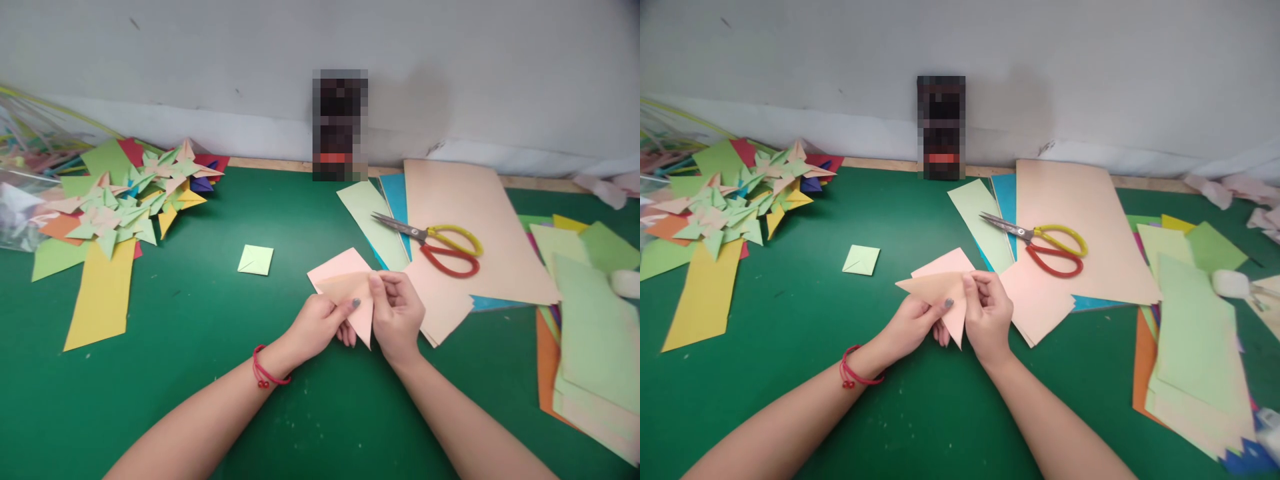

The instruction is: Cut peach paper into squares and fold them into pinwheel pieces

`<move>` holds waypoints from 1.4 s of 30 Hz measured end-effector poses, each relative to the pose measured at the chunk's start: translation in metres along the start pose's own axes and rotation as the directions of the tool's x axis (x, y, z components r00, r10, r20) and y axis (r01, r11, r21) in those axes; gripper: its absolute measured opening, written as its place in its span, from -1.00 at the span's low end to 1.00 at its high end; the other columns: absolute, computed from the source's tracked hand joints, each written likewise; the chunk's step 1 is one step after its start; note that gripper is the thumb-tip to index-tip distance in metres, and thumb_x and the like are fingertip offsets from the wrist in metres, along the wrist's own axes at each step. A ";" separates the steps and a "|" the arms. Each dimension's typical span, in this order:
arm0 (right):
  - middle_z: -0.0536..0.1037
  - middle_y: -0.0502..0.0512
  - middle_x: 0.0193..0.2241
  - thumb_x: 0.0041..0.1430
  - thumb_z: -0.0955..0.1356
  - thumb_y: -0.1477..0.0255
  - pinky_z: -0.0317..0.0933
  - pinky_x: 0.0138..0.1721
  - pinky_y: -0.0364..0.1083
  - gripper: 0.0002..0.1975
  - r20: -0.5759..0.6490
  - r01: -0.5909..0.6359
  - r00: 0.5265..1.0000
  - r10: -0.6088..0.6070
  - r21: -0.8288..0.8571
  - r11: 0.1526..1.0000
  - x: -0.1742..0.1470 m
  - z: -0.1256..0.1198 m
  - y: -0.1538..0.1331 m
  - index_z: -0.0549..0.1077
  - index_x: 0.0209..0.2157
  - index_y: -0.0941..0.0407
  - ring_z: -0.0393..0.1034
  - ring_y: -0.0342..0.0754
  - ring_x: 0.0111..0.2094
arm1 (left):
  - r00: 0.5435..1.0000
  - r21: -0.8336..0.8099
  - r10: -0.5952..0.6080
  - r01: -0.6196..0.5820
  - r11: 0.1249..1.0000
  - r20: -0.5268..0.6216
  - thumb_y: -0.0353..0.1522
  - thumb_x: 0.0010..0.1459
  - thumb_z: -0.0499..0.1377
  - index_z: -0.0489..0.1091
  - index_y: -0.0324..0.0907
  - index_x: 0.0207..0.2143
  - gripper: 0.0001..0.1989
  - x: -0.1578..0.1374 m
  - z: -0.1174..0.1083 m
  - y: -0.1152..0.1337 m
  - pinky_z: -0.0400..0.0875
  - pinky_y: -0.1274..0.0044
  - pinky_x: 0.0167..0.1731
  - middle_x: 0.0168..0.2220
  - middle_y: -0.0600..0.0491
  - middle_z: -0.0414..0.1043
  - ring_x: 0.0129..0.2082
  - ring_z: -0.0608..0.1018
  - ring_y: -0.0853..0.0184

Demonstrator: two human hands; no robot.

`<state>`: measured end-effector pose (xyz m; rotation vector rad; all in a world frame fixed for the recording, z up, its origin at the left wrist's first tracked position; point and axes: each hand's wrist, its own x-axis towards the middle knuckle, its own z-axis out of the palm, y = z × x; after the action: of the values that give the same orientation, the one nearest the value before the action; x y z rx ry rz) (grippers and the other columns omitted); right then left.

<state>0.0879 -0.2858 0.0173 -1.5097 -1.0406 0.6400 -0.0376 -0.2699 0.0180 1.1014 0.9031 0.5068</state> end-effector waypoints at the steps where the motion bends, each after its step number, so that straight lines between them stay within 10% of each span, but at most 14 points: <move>1: 0.44 -0.04 -0.55 0.11 0.31 0.37 0.25 -0.55 -0.19 -0.91 -0.001 0.001 1.000 -0.001 0.004 1.000 0.000 0.000 0.000 0.37 -0.39 0.10 0.37 -0.16 -0.54 | 1.000 0.016 -0.005 0.004 1.000 0.008 -0.14 0.15 0.00 0.34 -0.28 -0.63 -0.54 0.000 -0.001 0.000 0.29 0.65 -0.64 -0.72 0.07 0.34 -0.70 0.39 0.47; 17: 0.43 -0.04 -0.55 0.12 0.31 0.40 0.23 -0.56 -0.21 -0.93 -0.006 0.009 1.000 -0.009 -0.002 1.000 -0.001 -0.001 0.000 0.37 -0.38 0.11 0.36 -0.17 -0.54 | 0.995 0.077 0.027 -0.035 0.996 0.099 -0.29 0.07 0.13 0.35 -0.30 -0.52 -0.76 -0.002 -0.006 0.005 0.34 0.62 -0.57 -0.63 0.07 0.36 -0.62 0.44 0.44; 28: 0.44 -0.05 -0.53 0.12 0.31 0.45 0.24 -0.55 -0.21 -0.98 0.008 0.086 0.996 -0.086 0.006 0.996 -0.006 0.001 0.000 0.37 -0.37 0.10 0.35 -0.18 -0.54 | 0.969 0.168 0.235 -0.221 0.961 -0.070 -0.31 0.11 0.10 0.35 -0.23 -0.10 -0.70 -0.004 0.002 0.008 0.37 0.53 -0.16 -0.11 -0.02 0.44 -0.15 0.48 0.28; 42: 0.45 -0.04 -0.49 0.10 0.31 0.51 0.27 -0.50 -0.20 -0.96 0.004 0.135 0.991 -0.135 -0.020 0.991 -0.009 0.002 0.001 0.37 -0.36 0.09 0.37 -0.18 -0.49 | 0.972 0.221 0.225 -0.205 0.953 -0.069 -0.34 0.07 0.14 0.31 -0.23 -0.05 -0.64 -0.005 0.000 0.008 0.36 0.51 -0.16 -0.09 -0.04 0.42 -0.12 0.46 0.26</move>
<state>0.0819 -0.2929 0.0149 -1.4425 -1.1435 0.5383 -0.0395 -0.2703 0.0274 1.3905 0.9393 0.6572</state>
